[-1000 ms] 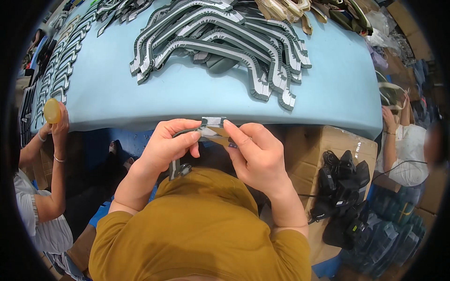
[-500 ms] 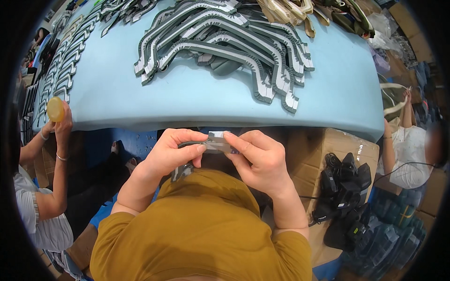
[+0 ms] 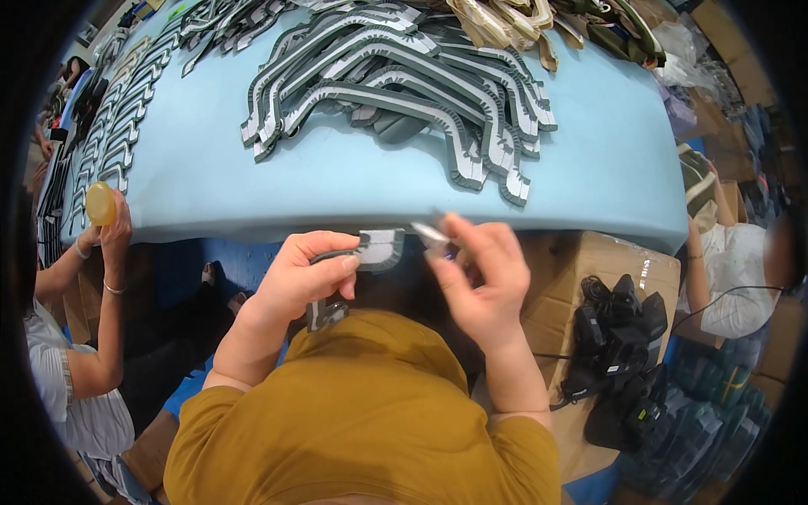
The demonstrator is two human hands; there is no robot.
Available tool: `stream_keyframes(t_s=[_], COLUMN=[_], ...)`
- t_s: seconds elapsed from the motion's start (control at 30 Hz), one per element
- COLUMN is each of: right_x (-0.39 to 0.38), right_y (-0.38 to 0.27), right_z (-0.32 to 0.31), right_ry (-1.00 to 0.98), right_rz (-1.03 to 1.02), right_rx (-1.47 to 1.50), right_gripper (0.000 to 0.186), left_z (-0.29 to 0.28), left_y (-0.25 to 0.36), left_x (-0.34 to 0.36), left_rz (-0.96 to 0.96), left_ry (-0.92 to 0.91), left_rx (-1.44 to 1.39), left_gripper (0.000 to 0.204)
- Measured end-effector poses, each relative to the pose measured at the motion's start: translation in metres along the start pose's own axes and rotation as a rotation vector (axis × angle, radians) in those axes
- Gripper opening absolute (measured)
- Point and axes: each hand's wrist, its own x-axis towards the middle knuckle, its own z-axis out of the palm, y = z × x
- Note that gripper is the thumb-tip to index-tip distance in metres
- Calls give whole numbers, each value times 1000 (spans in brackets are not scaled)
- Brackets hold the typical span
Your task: Trimming excess material and loose threads from leather bag components using clippers.
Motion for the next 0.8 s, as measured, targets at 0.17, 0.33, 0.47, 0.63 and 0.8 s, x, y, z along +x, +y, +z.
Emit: stream_keyframes(t_s=[0.17,0.33,0.47,0.63,0.8], right_x=[-4,-7,-1,6,5], right_y=[15,13,-3,4,2], right_z=[-1,8,10,18,18], right_ry=[-41,-87,-78,-284,-273], right_rz=[420,151,336,713,707], right_rx=[636,312,469,878,875], right_gripper=[35,38,23,16,14], left_z=[-8,-9,5,20,12], left_y=[-1,-3,-24,-20,-20], left_x=[2,3,9,7,3], left_rz=[-33,-6,353,868,302], left_ry=[-21,-8,135,156,-3], left_rx=[-104,-127,86,1001,96], left_gripper=[26,25,23,38,31])
